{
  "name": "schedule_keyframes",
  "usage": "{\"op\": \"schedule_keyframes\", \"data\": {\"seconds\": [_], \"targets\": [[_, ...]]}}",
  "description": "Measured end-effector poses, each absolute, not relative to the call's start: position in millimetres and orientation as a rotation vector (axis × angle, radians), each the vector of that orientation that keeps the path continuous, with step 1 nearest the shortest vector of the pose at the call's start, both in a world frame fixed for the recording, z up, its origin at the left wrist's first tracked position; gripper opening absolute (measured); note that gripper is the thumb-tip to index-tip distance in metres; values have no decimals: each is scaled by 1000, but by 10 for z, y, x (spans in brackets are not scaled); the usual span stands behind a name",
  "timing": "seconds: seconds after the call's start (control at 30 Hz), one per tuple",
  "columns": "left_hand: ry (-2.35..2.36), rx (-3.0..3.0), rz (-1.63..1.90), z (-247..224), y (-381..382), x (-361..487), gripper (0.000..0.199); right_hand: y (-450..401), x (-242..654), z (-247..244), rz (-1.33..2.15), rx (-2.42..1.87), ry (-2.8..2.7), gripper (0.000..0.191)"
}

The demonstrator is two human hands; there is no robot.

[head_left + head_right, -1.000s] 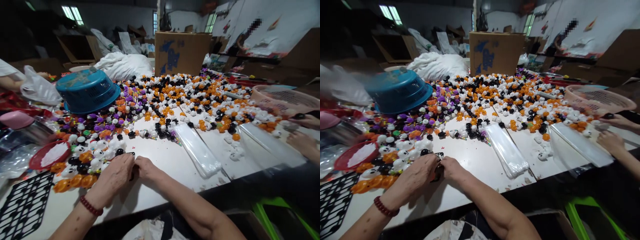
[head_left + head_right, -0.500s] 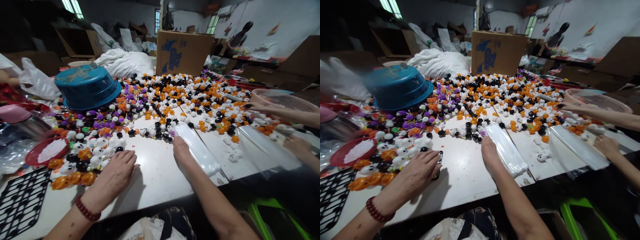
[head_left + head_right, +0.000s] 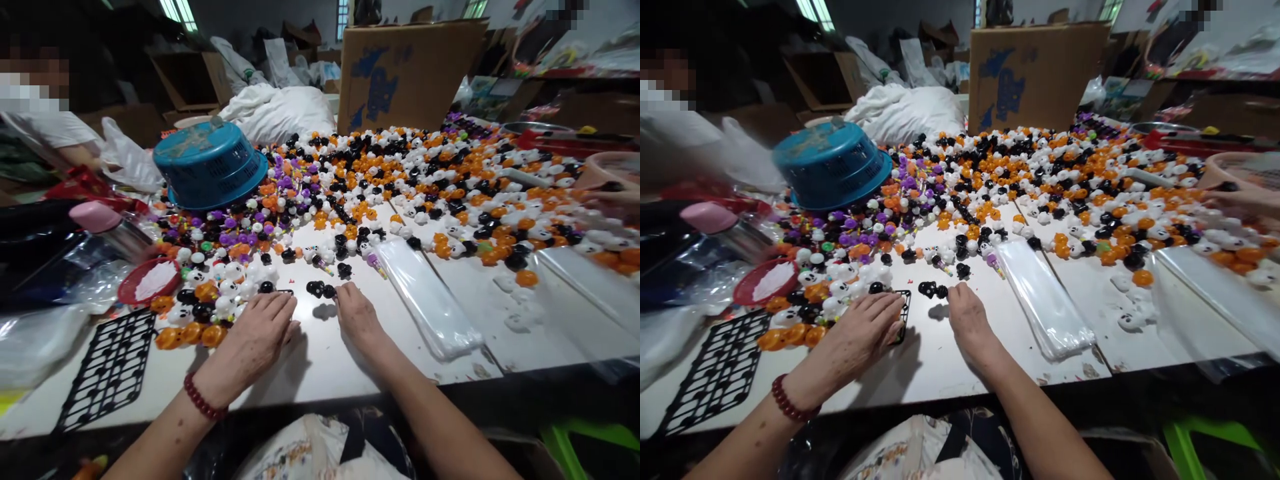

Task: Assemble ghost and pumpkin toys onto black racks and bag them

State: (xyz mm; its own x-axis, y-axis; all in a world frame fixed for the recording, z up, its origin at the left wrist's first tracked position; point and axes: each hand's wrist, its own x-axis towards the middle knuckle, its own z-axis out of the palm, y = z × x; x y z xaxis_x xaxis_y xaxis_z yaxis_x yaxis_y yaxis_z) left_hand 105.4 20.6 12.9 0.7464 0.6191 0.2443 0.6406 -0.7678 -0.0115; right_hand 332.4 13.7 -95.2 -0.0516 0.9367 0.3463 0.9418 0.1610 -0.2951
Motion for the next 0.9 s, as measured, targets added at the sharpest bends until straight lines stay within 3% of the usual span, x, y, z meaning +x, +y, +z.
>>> {"op": "schedule_keyframes", "data": {"seconds": [0.5, 0.77, 0.9], "targets": [[-1051, -2873, -366, 97, 167, 987, 36, 101, 3141, -843, 322, -1730, -1964, 10], [-1080, -2885, -435, 88, 205, 933, 42, 230, 3090, -818, 1181, -1440, -1373, 9], [-1096, -2896, -452, 103, 216, 932, 40, 434, 2994, -862, 1515, -1262, -1017, 22]]}}
